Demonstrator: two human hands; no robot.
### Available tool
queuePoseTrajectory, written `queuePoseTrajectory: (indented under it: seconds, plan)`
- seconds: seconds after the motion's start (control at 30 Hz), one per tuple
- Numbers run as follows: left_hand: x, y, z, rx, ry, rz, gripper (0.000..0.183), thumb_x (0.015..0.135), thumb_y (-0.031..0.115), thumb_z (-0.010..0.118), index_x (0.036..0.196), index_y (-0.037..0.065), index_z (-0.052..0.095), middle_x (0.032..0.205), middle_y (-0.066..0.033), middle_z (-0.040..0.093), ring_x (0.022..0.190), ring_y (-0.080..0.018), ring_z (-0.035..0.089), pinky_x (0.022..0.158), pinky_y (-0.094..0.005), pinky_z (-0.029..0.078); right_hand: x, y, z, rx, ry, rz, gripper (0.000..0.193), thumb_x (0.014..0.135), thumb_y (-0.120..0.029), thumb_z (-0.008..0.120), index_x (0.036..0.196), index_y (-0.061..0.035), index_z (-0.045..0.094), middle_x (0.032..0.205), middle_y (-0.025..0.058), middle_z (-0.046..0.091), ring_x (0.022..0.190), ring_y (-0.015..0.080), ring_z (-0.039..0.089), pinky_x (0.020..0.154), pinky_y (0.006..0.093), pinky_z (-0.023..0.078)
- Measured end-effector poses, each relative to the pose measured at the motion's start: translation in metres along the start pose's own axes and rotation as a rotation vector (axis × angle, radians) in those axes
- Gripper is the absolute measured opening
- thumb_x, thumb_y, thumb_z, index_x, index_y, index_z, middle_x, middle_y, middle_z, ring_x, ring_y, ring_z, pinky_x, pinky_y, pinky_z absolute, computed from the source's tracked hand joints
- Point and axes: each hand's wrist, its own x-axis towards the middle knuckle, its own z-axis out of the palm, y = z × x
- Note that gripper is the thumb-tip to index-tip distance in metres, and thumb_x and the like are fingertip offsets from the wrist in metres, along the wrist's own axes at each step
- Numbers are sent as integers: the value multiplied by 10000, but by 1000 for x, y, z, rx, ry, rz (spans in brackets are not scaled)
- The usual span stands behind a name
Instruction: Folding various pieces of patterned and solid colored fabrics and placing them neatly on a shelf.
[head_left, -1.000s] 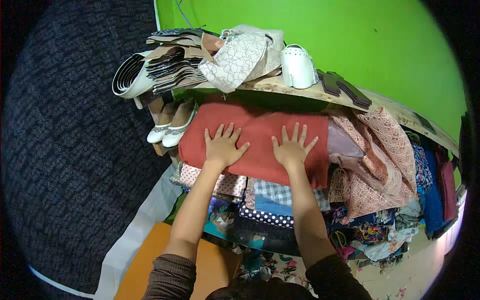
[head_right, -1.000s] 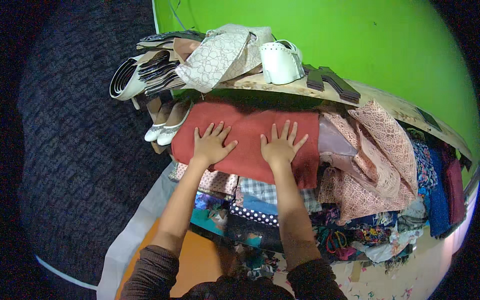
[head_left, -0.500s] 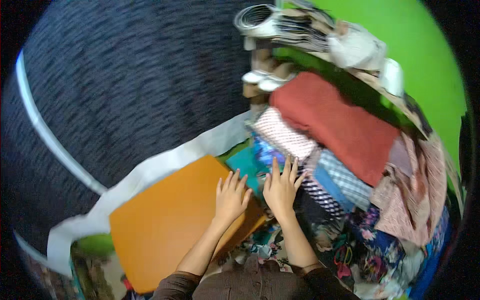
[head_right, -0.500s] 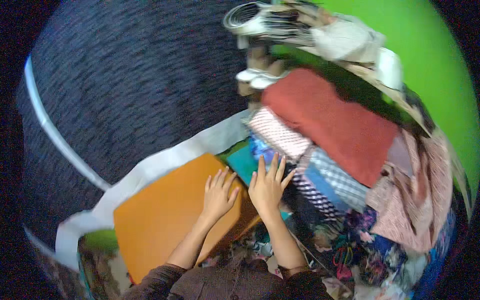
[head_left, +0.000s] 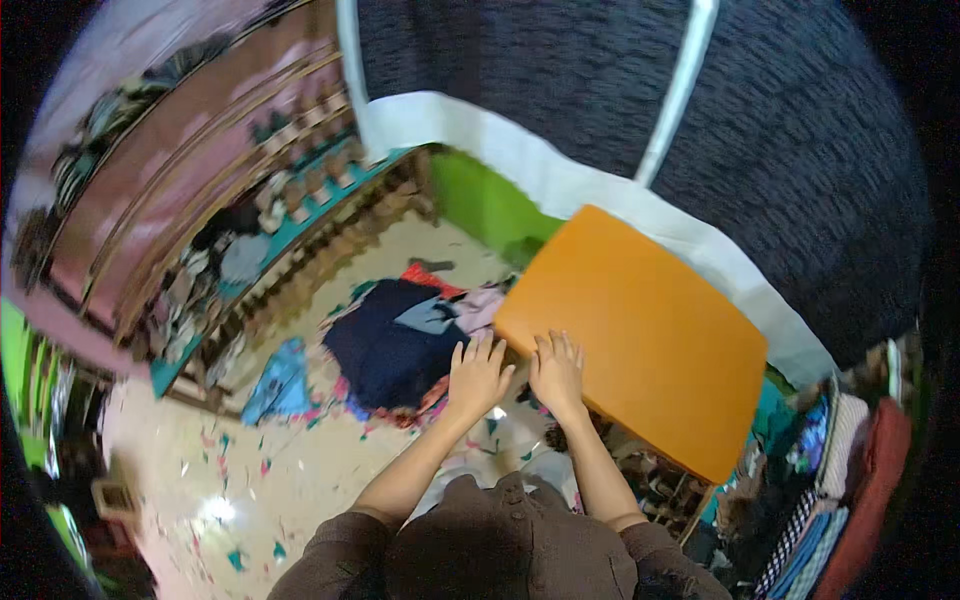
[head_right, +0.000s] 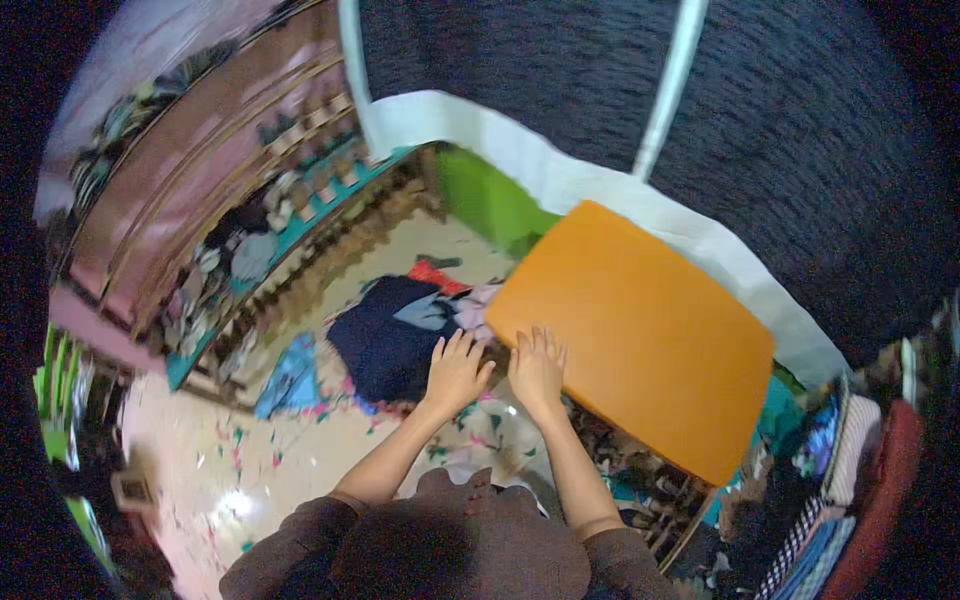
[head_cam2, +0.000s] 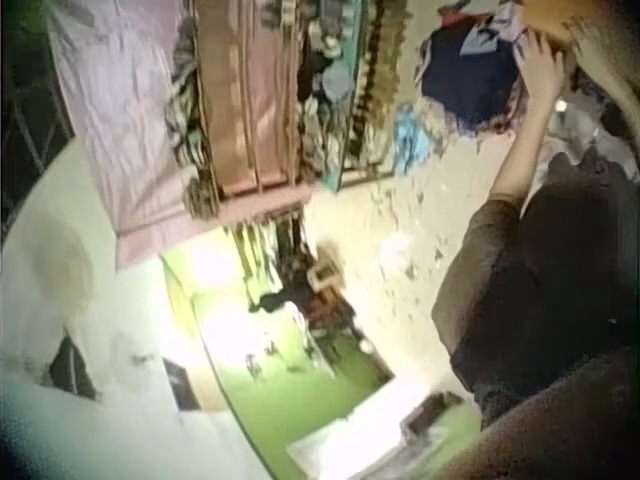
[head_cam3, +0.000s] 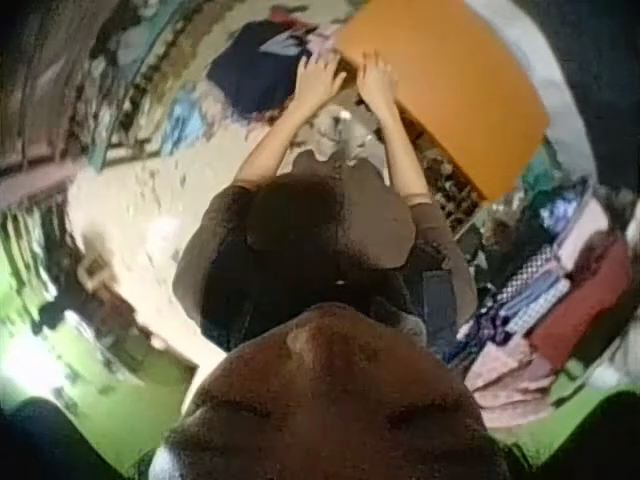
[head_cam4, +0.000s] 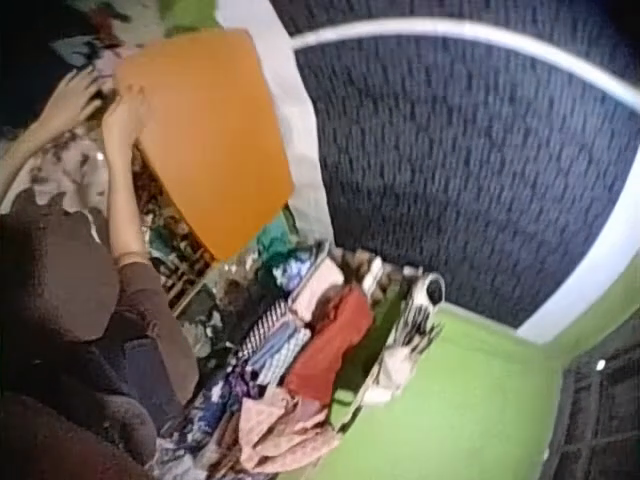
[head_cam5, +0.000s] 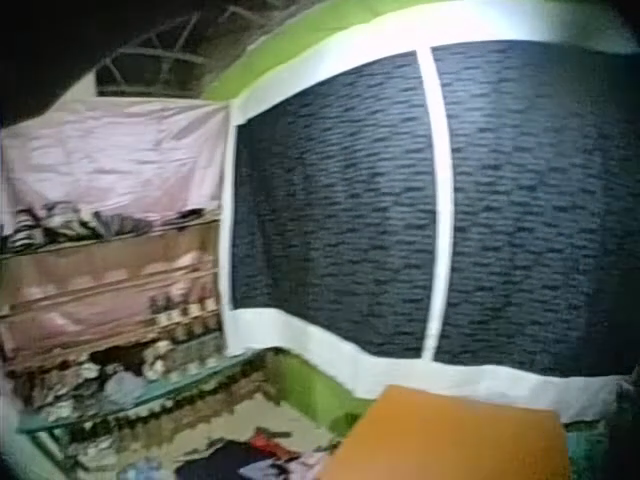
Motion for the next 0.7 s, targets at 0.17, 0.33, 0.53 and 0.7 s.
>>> queuePoseTrajectory:
  seconds: [0.17,0.33,0.53,0.7]
  plan:
    - [-71,-96,0,21,19,-227,472,827,352,494,1204,69,496,1280,-178,433,1209,-317,387,991,-487,276,-3,-85,94,32,-65,-353,350,806,-223,514,1122,-73,532,1168,130,510,1166,306,410,971,534,280]
    - [-94,-149,8,-6,-58,-401,471,816,343,506,1207,82,496,1275,-160,446,1191,-308,412,980,-473,298,1,-134,143,111,-213,-456,311,808,-193,513,1096,-79,539,1113,117,545,1100,292,471,936,499,337]
    - [-86,-225,64,-39,-31,-570,435,799,303,527,1167,74,502,1187,-154,516,1102,-307,481,920,-451,362,40,-160,208,132,-395,-512,281,792,-156,535,1058,-66,542,1042,144,558,1023,301,509,888,441,381]
    - [-61,-301,124,35,95,-628,635,761,286,592,1306,77,340,1310,-165,381,1151,-324,419,943,-476,337,80,-159,302,217,-142,-572,399,747,-128,564,1132,-52,496,1179,162,473,1128,339,418,926,459,347]
